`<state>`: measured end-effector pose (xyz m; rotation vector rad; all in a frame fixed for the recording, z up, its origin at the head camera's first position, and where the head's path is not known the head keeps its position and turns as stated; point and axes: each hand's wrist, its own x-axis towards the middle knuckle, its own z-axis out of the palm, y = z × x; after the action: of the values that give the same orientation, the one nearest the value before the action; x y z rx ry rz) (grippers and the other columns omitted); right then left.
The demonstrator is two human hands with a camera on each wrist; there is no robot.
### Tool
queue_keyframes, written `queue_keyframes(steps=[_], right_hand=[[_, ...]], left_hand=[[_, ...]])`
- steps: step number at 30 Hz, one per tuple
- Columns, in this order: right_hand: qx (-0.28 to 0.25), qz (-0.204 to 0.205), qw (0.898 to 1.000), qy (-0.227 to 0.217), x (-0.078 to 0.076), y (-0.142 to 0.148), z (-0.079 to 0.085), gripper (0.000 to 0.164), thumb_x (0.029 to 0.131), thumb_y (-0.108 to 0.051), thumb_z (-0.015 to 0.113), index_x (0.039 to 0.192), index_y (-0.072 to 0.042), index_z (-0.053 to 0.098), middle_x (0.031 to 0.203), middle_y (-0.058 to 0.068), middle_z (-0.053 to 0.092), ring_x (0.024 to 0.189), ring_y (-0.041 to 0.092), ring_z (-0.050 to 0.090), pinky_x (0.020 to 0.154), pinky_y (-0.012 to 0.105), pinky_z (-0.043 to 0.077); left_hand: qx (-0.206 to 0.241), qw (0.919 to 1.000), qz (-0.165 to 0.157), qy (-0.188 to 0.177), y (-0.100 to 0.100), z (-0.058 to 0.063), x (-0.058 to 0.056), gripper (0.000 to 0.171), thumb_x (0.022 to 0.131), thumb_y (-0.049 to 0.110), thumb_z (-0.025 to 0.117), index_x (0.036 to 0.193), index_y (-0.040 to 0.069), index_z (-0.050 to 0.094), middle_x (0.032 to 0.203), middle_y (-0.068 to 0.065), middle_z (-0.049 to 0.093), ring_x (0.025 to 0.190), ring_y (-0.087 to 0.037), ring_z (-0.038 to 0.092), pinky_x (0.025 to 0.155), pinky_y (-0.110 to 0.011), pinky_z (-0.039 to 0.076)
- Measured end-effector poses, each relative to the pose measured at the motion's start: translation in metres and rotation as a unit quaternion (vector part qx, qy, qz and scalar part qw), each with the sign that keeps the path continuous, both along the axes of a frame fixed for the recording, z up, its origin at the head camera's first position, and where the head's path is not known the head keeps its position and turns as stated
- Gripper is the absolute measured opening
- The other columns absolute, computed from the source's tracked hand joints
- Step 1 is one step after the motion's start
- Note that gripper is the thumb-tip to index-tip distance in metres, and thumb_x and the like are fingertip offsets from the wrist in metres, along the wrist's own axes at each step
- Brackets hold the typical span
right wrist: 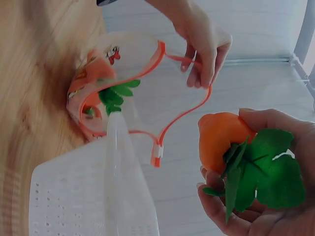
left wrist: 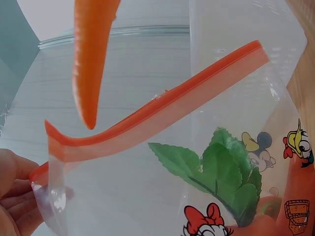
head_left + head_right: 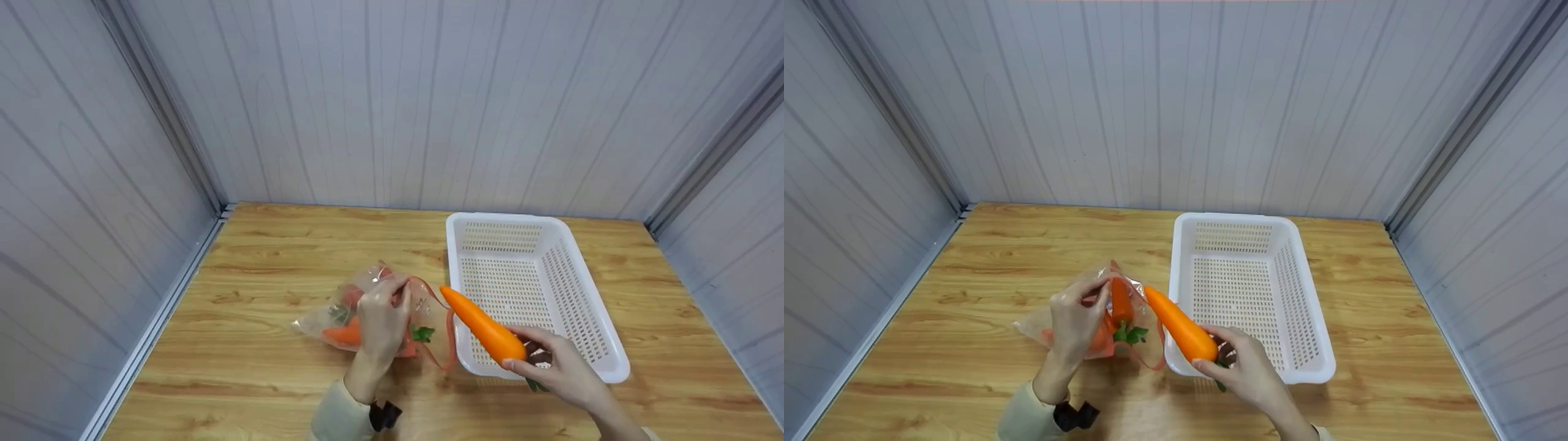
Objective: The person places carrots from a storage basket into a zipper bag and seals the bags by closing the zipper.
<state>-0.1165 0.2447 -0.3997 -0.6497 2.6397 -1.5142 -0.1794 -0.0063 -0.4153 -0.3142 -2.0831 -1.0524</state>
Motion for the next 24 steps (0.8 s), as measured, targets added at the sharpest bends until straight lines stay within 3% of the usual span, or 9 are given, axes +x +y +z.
queue_keyframes(steps=[5, 9, 17, 24], right_hand=[[-0.009, 0.028, 1.0, 0.009, 0.003, -0.01, -0.004, 0.039, 0.077, -0.009, 0.068, 0.113, 0.002, 0.056, 0.094, 0.009, 0.059, 0.073, 0.01, 0.056, 0.06, 0.025, 0.05], [-0.01, 0.045, 0.999, -0.022, -0.001, -0.018, -0.01, 0.04, 0.079, -0.012, 0.067, 0.114, 0.002, 0.056, 0.094, 0.009, 0.059, 0.074, 0.01, 0.056, 0.061, 0.026, 0.05], [0.012, 0.042, 0.997, -0.07, -0.014, -0.035, -0.018, 0.045, 0.079, -0.022, 0.067, 0.115, 0.002, 0.055, 0.093, 0.008, 0.06, 0.074, 0.013, 0.056, 0.061, 0.025, 0.05], [0.011, 0.026, 0.997, -0.078, -0.029, -0.052, -0.022, 0.047, 0.078, -0.02, 0.068, 0.115, 0.005, 0.054, 0.089, 0.009, 0.06, 0.07, 0.014, 0.055, 0.059, 0.022, 0.047]], left_hand=[[-0.001, 1.0, -0.002, 0.004, 0.0, -0.001, 0.0, 0.009, 0.074, 0.001, 0.067, 0.084, 0.002, 0.069, 0.078, -0.006, 0.067, 0.067, -0.012, 0.062, 0.061, -0.021, 0.05], [-0.001, 0.9999, -0.005, 0.015, 0.0, -0.002, 0.0, 0.009, 0.074, 0.0, 0.068, 0.083, 0.001, 0.069, 0.076, -0.006, 0.066, 0.066, -0.012, 0.062, 0.06, -0.021, 0.051], [-0.003, 0.9998, -0.003, 0.017, 0.0, -0.003, 0.0, 0.009, 0.075, 0.001, 0.067, 0.084, 0.001, 0.069, 0.079, -0.006, 0.067, 0.067, -0.013, 0.063, 0.061, -0.022, 0.051], [-0.001, 1.0, -0.004, 0.009, 0.001, -0.004, 0.0, 0.012, 0.074, -0.001, 0.067, 0.086, 0.001, 0.069, 0.081, -0.007, 0.067, 0.068, -0.014, 0.063, 0.062, -0.023, 0.051]])
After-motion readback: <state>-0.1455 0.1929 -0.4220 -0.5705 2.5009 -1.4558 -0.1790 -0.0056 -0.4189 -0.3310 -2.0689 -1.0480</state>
